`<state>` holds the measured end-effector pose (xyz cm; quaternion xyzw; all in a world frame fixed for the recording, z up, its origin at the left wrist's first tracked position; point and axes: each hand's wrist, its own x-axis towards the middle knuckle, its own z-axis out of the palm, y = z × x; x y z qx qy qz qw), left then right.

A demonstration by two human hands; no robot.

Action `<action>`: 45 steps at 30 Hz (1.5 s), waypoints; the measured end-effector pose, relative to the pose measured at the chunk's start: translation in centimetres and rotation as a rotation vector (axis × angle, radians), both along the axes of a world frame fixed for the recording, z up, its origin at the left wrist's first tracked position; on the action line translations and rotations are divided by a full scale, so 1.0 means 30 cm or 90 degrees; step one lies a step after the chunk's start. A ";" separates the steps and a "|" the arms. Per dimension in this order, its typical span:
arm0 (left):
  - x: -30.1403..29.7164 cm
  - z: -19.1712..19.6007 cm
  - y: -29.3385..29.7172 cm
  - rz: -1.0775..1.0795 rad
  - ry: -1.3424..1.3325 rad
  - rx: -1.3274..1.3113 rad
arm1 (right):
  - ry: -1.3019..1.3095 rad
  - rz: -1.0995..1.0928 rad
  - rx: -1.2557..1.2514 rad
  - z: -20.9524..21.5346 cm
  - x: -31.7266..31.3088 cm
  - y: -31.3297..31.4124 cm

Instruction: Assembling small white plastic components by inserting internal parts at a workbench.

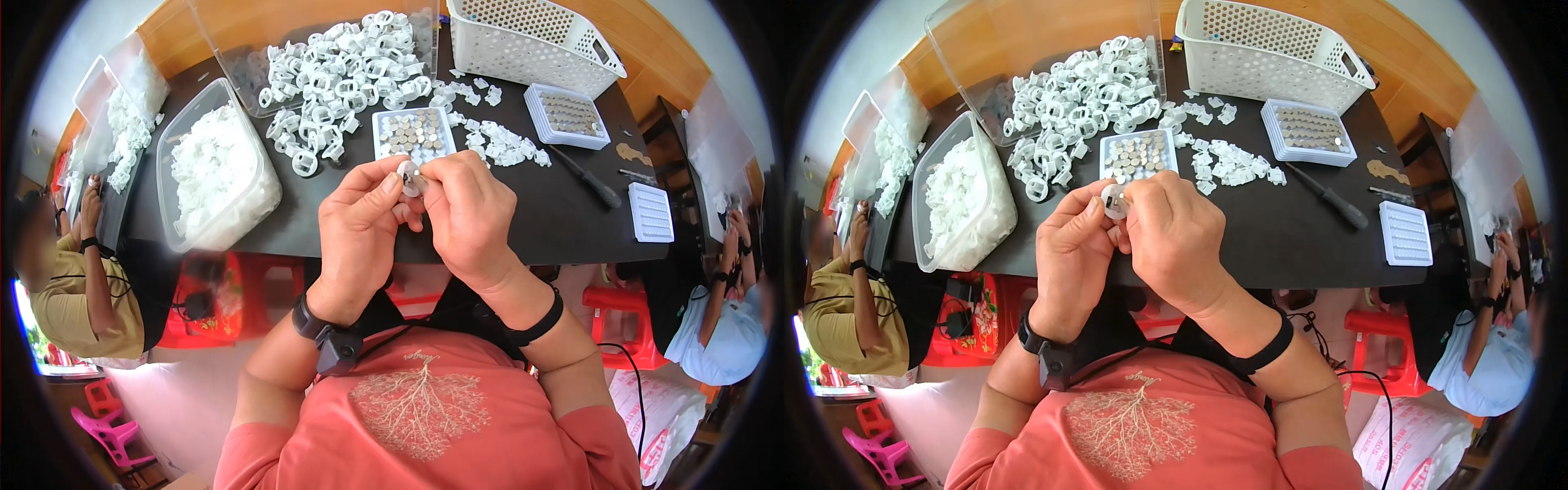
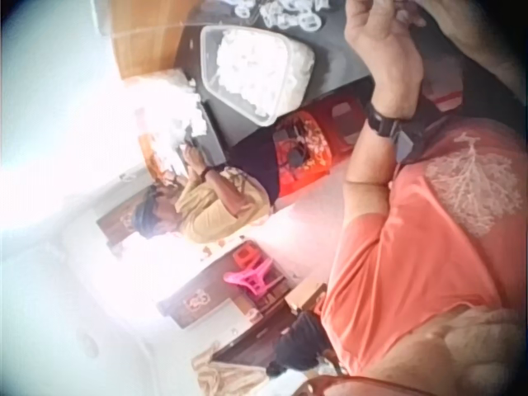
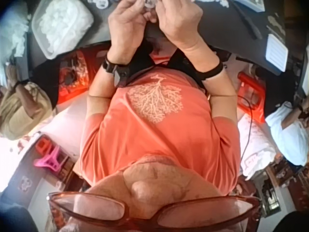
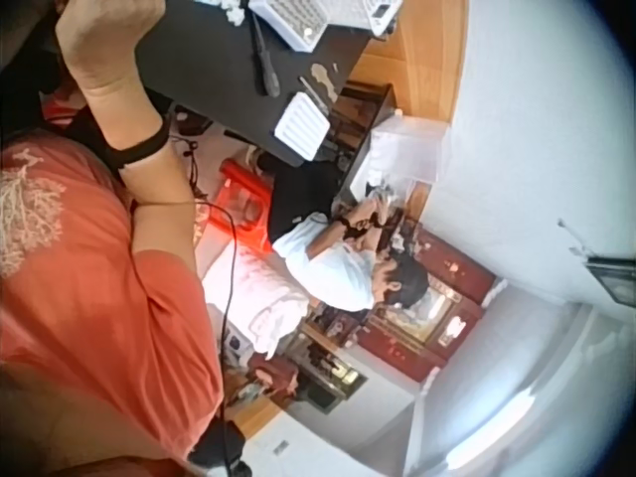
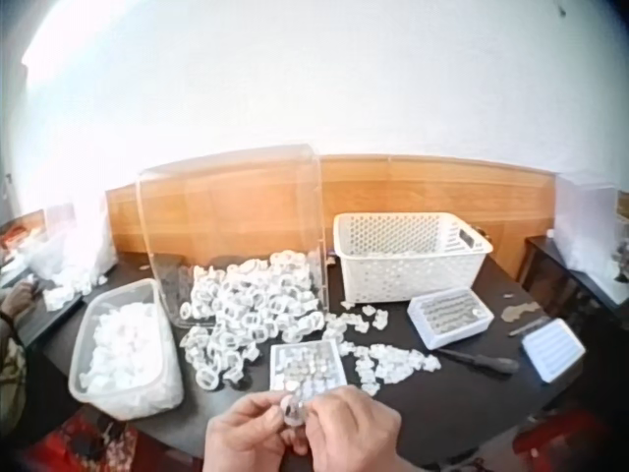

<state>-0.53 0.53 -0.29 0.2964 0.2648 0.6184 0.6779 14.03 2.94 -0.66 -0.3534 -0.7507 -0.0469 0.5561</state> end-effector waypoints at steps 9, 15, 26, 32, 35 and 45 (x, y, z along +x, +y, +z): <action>-0.009 -0.009 -0.001 0.016 0.028 0.004 | 0.083 0.139 -0.163 0.016 0.014 -0.013; -0.009 -0.011 -0.011 0.016 0.061 0.011 | 0.267 0.312 -0.405 0.049 0.026 -0.030; 0.015 -0.005 -0.035 -0.007 0.073 0.031 | 0.434 0.418 -0.611 0.100 0.063 -0.049; 0.027 -0.011 -0.026 -0.064 0.051 0.070 | 0.469 0.395 -0.713 0.089 0.107 -0.019; 0.026 -0.018 -0.023 -0.114 0.014 0.041 | 0.464 0.390 -0.757 0.116 0.123 -0.030; 0.039 -0.018 -0.027 -0.158 -0.034 0.014 | 0.303 0.323 -0.506 0.081 0.140 -0.107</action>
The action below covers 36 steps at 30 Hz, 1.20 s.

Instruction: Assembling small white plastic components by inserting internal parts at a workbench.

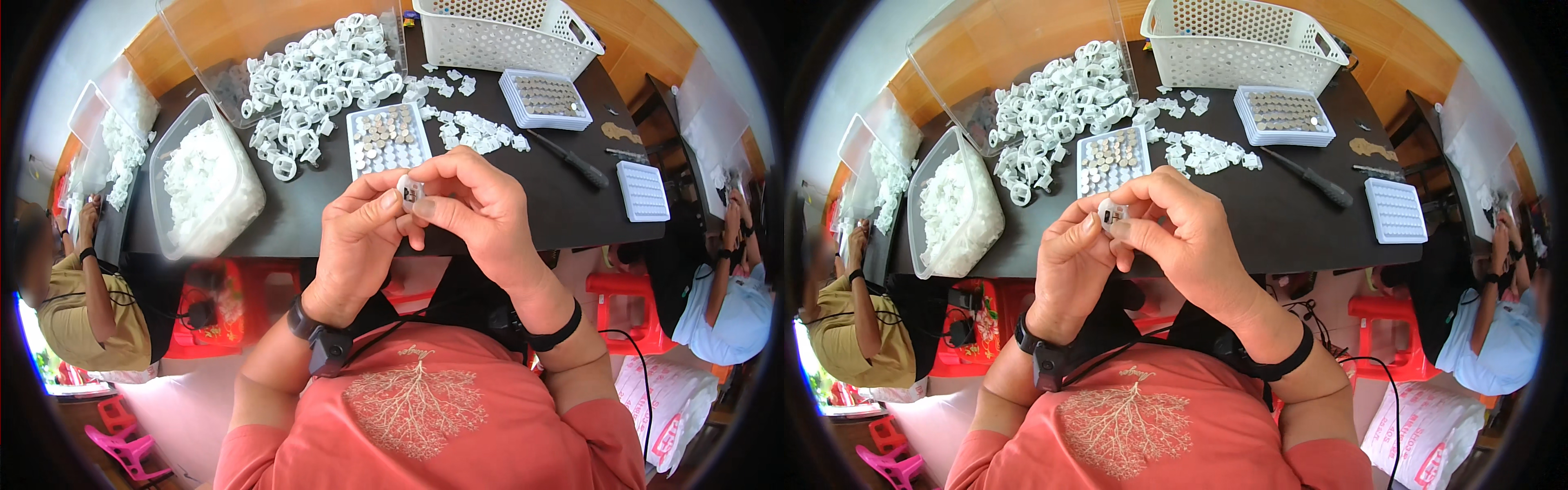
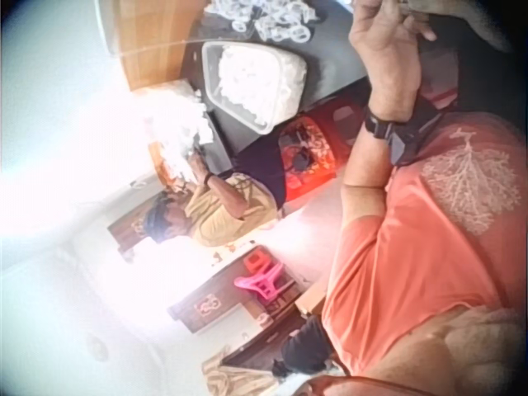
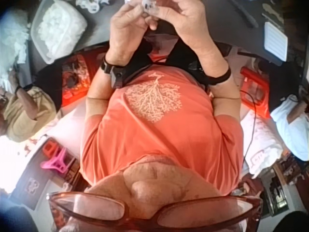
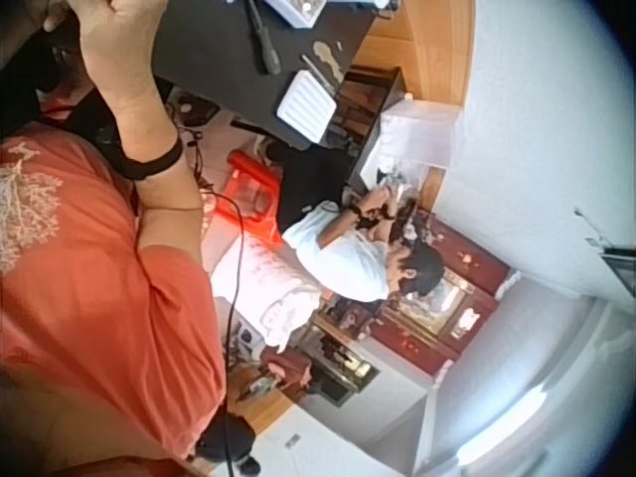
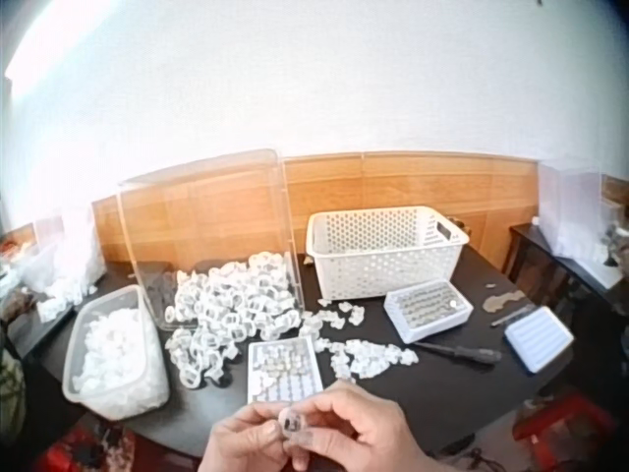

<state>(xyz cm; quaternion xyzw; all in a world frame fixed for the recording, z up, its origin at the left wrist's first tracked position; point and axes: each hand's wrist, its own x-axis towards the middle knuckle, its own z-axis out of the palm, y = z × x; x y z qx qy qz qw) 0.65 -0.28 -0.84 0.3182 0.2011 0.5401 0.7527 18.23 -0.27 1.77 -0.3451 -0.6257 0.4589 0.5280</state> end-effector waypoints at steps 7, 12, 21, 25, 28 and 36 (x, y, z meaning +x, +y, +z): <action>0.031 0.014 -0.033 0.093 0.086 0.068 | 0.144 0.070 -0.058 0.024 0.006 -0.012; 0.043 -0.003 -0.028 0.101 0.127 0.099 | 0.119 0.055 -0.082 0.002 0.026 0.003; 0.064 -0.010 -0.043 0.098 0.170 0.080 | 0.149 0.002 -0.118 -0.046 0.029 -0.004; 0.075 -0.012 -0.050 0.090 0.170 0.076 | 0.145 -0.013 -0.059 -0.052 0.031 -0.013; 0.075 -0.007 -0.050 0.091 0.149 0.075 | 0.128 -0.008 -0.064 -0.046 0.042 -0.011; 0.056 0.005 -0.029 0.058 0.078 -0.016 | -0.080 -0.074 0.161 -0.072 0.032 -0.041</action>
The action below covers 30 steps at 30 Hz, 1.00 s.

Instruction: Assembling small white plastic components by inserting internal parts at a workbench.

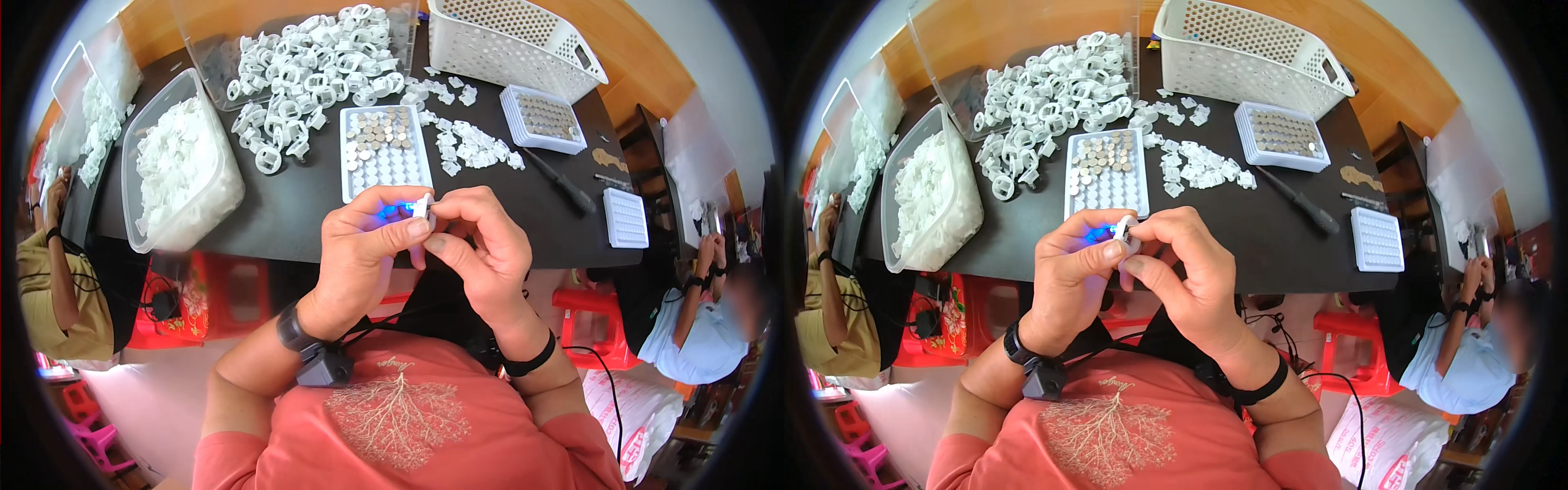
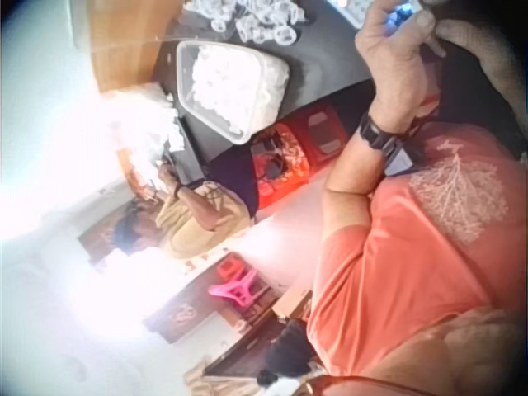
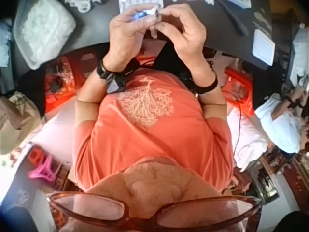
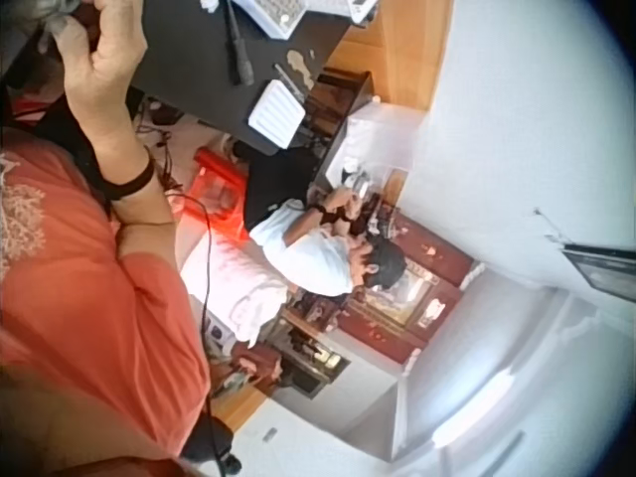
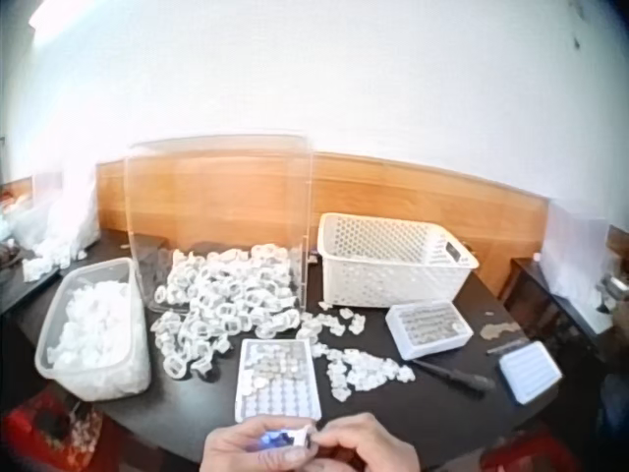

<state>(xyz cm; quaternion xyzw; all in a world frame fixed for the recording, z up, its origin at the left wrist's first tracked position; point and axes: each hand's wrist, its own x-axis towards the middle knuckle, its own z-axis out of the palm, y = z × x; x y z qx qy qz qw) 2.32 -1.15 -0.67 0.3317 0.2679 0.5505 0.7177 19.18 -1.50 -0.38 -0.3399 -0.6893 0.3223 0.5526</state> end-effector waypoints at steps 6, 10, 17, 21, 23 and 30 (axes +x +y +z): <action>-0.022 -0.011 -0.011 -0.021 0.003 0.020 | -0.069 -0.015 0.079 0.043 -0.012 -0.021; -0.009 -0.012 -0.012 -0.011 0.027 0.039 | -0.139 -0.051 0.187 -0.004 -0.010 -0.005; 0.000 0.014 0.003 -0.005 0.086 0.061 | -0.104 -0.068 0.116 0.019 -0.010 -0.004; -0.034 0.003 0.013 -0.011 0.063 0.024 | -0.146 -0.043 -0.045 0.085 0.058 0.069; -0.039 -0.004 0.016 -0.020 0.035 0.016 | -0.274 -0.159 -0.049 0.090 0.103 0.158; -0.065 -0.012 0.024 -0.070 -0.016 -0.001 | -0.624 -0.205 0.069 0.038 0.092 0.297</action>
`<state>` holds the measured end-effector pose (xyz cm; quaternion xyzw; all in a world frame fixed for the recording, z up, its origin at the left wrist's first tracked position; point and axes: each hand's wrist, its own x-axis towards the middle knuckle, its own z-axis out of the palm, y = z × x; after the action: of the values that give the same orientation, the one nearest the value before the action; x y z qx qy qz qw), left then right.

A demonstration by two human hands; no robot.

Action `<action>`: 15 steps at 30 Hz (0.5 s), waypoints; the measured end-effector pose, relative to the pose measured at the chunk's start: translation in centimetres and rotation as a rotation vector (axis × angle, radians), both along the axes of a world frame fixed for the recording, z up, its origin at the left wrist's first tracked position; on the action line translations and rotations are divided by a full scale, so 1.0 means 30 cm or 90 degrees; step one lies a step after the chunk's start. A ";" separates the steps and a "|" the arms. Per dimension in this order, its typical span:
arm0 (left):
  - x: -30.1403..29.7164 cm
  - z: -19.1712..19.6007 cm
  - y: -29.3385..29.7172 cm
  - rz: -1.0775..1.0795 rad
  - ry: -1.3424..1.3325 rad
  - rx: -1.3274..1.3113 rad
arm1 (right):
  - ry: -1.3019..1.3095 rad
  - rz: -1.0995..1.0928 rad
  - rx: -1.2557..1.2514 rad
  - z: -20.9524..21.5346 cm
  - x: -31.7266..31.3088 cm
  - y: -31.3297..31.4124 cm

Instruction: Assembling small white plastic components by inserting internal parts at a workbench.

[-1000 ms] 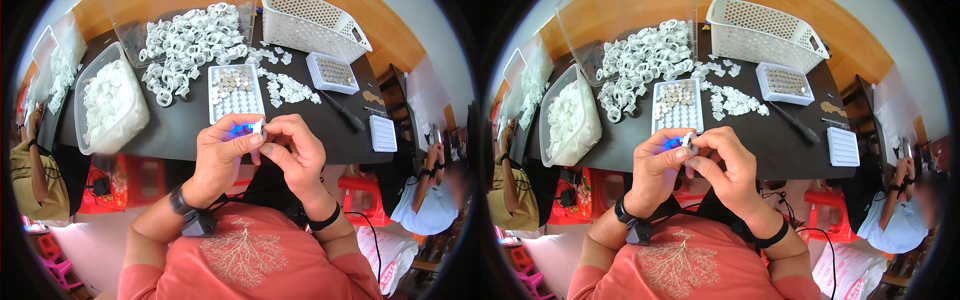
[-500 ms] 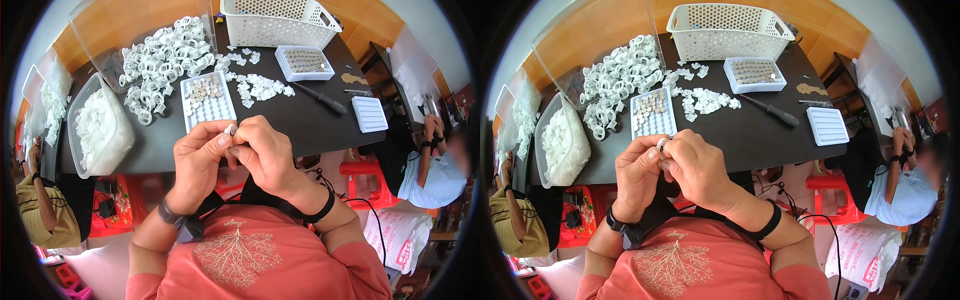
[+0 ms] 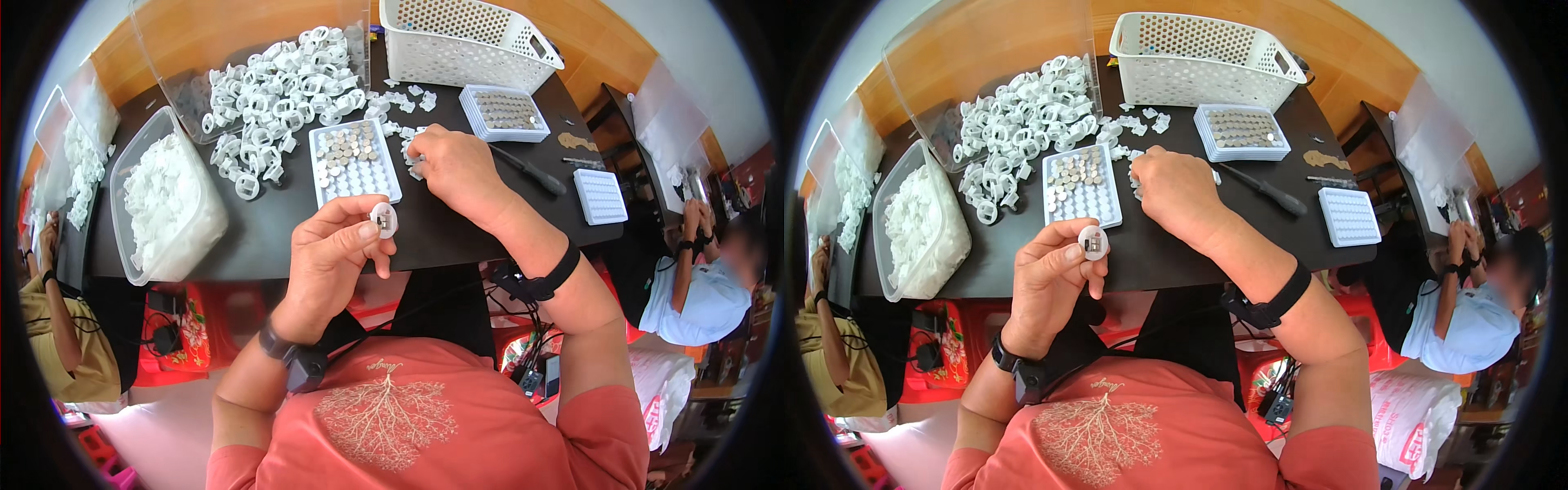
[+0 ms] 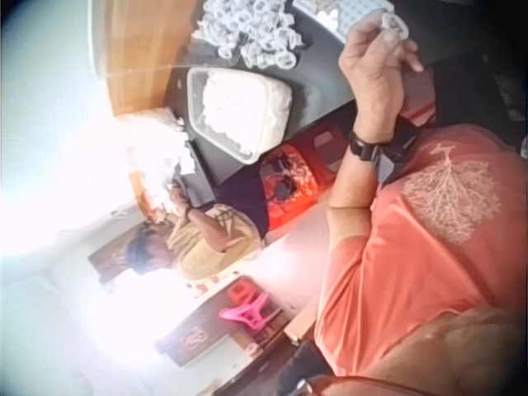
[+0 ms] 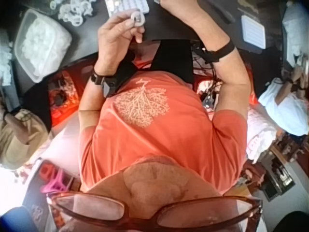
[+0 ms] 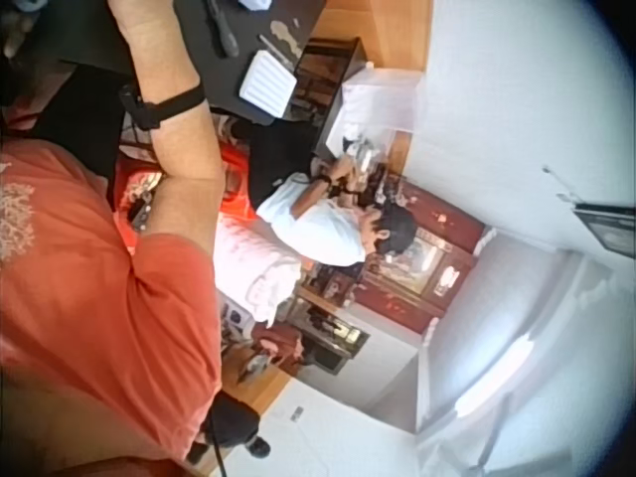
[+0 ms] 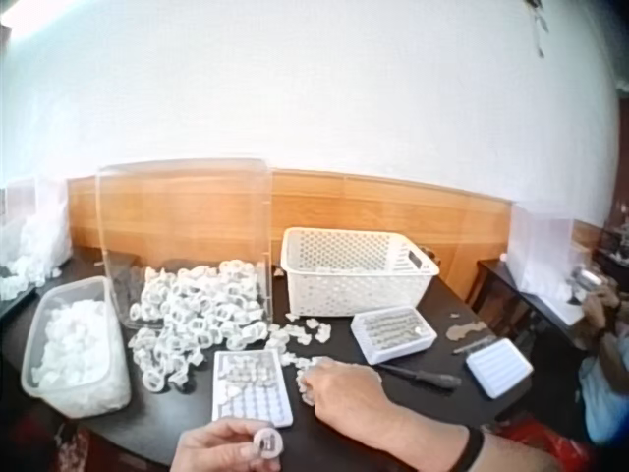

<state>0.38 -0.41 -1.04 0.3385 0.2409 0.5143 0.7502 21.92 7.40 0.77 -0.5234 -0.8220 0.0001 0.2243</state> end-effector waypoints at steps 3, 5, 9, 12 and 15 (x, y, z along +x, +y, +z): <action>-0.003 -0.013 0.000 -0.009 -0.007 -0.002 | -0.015 0.009 0.003 -0.008 -0.006 0.004; -0.004 -0.015 0.002 -0.006 0.005 0.005 | 0.003 0.016 0.005 -0.005 -0.006 -0.002; -0.004 -0.017 -0.003 -0.010 0.004 0.006 | 0.003 0.077 0.023 -0.017 -0.002 -0.012; -0.001 -0.020 -0.003 -0.011 0.002 0.013 | -0.021 0.085 0.033 -0.014 0.005 -0.029; 0.002 -0.024 0.000 -0.010 0.005 0.017 | -0.021 0.096 0.024 -0.011 0.019 -0.061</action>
<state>0.44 -0.42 -1.75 0.3526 0.2345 0.5104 0.7484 22.50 5.56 0.44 -0.4560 -0.8625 -0.0072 0.2195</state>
